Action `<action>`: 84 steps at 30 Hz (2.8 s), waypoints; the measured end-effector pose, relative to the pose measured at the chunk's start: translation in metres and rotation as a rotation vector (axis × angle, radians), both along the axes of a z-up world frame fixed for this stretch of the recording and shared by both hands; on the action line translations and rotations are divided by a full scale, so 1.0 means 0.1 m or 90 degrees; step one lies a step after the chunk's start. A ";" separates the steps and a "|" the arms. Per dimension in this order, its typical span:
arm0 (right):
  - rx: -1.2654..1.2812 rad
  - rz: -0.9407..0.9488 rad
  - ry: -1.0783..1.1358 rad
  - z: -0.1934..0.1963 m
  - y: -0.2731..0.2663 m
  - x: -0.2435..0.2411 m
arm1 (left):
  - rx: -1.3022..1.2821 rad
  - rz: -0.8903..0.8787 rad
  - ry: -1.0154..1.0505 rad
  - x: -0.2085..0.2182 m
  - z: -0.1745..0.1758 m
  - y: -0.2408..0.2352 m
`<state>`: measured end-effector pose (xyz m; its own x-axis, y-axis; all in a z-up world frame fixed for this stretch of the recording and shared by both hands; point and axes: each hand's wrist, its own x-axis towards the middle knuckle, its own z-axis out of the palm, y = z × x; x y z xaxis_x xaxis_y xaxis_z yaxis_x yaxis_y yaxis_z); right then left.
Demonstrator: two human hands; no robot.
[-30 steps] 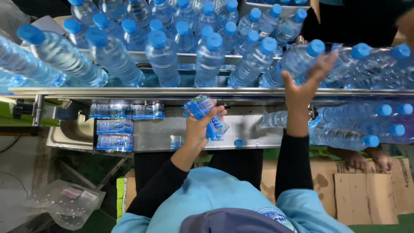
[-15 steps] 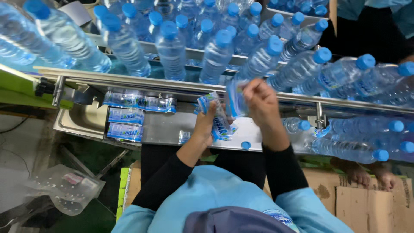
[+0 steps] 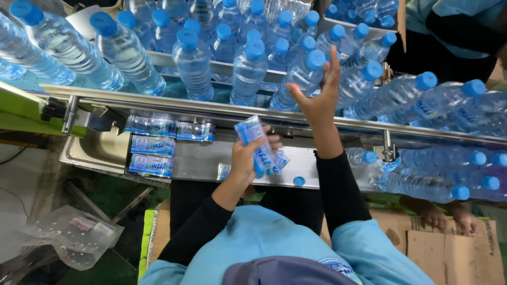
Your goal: The person stands at a conveyor belt and packs plastic water bottles into clear plastic sleeves. They pick up bottles from the moving belt, insert them into the sleeves held in their left hand, and then place the filled sleeves onto a metal tray.
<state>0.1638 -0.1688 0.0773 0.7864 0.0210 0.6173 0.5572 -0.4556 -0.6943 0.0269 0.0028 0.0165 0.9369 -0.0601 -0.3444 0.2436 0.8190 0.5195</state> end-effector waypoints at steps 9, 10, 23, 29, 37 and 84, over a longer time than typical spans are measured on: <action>-0.072 0.062 -0.045 0.32 0.27 -1.00 | 0.189 0.057 0.049 0.19 -0.28 -0.16; -0.072 0.060 -0.043 0.19 0.21 -0.97 | 0.189 0.055 0.050 0.21 -0.46 -0.19; -0.248 0.009 -0.245 1.06 -0.26 -0.14 | -0.051 -0.035 0.054 0.12 0.16 -0.05; -0.294 0.031 -0.284 0.94 -0.35 -0.02 | -0.045 -0.053 0.045 0.10 0.13 -0.04; -0.059 -0.046 -0.062 0.27 -0.59 -0.17 | 0.000 -0.082 0.031 0.06 0.06 -0.04; -0.250 0.055 -0.402 0.90 0.35 0.31 | -0.071 -0.017 -0.146 -0.03 -0.19 -0.04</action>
<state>0.1944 -0.1336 0.1673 0.2709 0.3789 0.8849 0.8405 -0.5411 -0.0256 0.0237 -0.0008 -0.0022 0.9872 -0.1125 -0.1129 0.1528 0.8694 0.4699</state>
